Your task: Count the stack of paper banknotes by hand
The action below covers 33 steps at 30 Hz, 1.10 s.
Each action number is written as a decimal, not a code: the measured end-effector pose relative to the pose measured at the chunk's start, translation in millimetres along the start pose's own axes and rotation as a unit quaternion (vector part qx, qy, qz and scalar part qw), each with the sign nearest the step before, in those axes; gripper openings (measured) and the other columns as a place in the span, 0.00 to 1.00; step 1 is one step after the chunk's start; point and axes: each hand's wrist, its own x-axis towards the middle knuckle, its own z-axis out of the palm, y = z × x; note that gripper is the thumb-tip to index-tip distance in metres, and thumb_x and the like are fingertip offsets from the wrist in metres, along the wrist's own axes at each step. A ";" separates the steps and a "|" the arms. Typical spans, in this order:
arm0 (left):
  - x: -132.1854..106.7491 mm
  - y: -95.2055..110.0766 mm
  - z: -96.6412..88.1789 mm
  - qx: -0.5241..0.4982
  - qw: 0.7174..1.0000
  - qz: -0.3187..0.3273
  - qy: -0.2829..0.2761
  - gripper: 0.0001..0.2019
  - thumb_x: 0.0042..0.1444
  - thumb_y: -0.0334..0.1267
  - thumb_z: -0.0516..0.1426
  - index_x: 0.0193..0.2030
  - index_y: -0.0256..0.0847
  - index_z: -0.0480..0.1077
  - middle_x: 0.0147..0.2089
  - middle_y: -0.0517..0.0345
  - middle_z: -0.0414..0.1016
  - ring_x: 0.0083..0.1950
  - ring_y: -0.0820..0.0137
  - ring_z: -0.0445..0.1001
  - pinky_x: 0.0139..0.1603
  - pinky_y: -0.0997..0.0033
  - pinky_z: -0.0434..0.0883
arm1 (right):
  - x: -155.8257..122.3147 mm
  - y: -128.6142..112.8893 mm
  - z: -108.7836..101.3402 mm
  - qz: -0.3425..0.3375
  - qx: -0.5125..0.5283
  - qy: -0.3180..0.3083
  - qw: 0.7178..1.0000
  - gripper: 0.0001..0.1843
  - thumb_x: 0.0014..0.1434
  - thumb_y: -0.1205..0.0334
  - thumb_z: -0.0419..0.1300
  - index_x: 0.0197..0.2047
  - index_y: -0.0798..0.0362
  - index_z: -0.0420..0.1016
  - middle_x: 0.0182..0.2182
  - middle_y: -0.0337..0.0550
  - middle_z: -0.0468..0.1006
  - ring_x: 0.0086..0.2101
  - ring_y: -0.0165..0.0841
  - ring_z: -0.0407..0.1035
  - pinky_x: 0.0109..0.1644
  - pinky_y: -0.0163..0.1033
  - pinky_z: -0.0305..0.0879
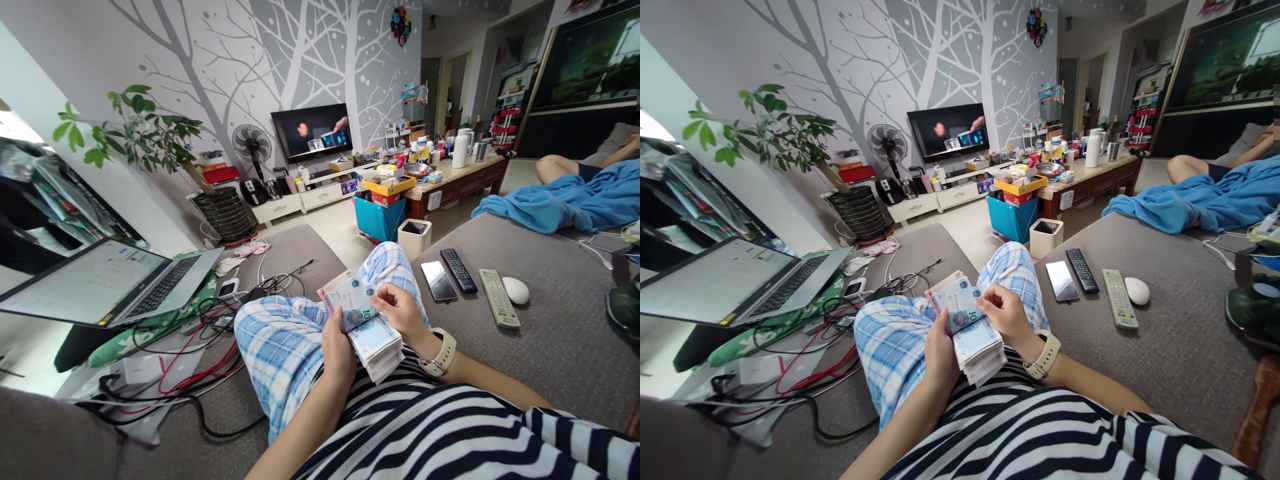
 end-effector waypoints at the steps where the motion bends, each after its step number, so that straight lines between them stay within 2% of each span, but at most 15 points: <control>1: 0.1 0.0 -0.2 -0.003 1.000 -0.006 0.002 0.16 0.50 0.46 0.59 0.38 0.35 0.75 0.41 0.50 0.80 0.46 0.61 0.76 0.52 0.58 0.69 | 0.0 0.0 0.1 0.001 0.002 -0.001 1.000 0.17 0.52 0.49 0.64 0.25 0.52 0.66 0.21 0.35 0.64 0.24 0.29 0.58 0.27 0.35 0.55; 6: -3.1 4.4 1.9 0.011 1.000 -0.010 0.024 0.15 0.48 0.46 0.60 0.35 0.36 0.75 0.40 0.51 0.80 0.44 0.61 0.76 0.50 0.60 0.70 | 0.0 0.4 -0.3 0.007 0.009 -0.006 1.000 0.16 0.52 0.50 0.64 0.26 0.52 0.67 0.22 0.35 0.66 0.24 0.29 0.59 0.28 0.35 0.56; 11: -4.5 5.5 2.6 0.014 1.000 -0.011 0.019 0.16 0.47 0.47 0.59 0.35 0.35 0.76 0.38 0.52 0.79 0.40 0.64 0.75 0.46 0.62 0.70 | -0.8 1.0 -0.7 0.012 -0.003 -0.012 1.000 0.16 0.53 0.49 0.63 0.27 0.51 0.68 0.22 0.36 0.67 0.24 0.30 0.61 0.29 0.36 0.57; 16: -7.8 9.8 2.8 0.076 0.997 0.031 0.013 0.15 0.48 0.46 0.58 0.32 0.35 0.76 0.36 0.52 0.79 0.39 0.64 0.74 0.42 0.66 0.70 | -1.5 0.7 -0.4 0.015 -0.003 -0.013 1.000 0.16 0.53 0.48 0.63 0.27 0.51 0.69 0.23 0.37 0.68 0.25 0.31 0.62 0.29 0.36 0.57; 21: -11.4 14.1 5.4 0.075 0.997 0.018 0.018 0.15 0.50 0.45 0.57 0.34 0.35 0.77 0.38 0.50 0.80 0.41 0.61 0.75 0.44 0.64 0.70 | -1.6 0.1 -0.3 0.017 0.003 -0.011 1.000 0.15 0.52 0.48 0.64 0.27 0.51 0.69 0.22 0.37 0.69 0.24 0.31 0.62 0.29 0.36 0.57; 26: -7.8 10.1 2.7 0.074 0.997 0.025 0.016 0.15 0.50 0.44 0.57 0.36 0.34 0.77 0.41 0.49 0.80 0.45 0.61 0.75 0.47 0.63 0.70 | -1.6 0.2 -0.3 0.013 0.000 -0.011 1.000 0.16 0.52 0.48 0.64 0.27 0.52 0.70 0.23 0.37 0.69 0.25 0.30 0.62 0.29 0.36 0.58; 33: -5.6 8.1 1.5 0.074 0.997 0.023 0.014 0.16 0.49 0.45 0.57 0.36 0.34 0.77 0.40 0.50 0.80 0.44 0.61 0.75 0.46 0.64 0.70 | -1.4 0.3 -0.3 0.013 0.003 -0.011 1.000 0.15 0.52 0.49 0.64 0.27 0.52 0.70 0.22 0.37 0.69 0.24 0.30 0.62 0.28 0.35 0.58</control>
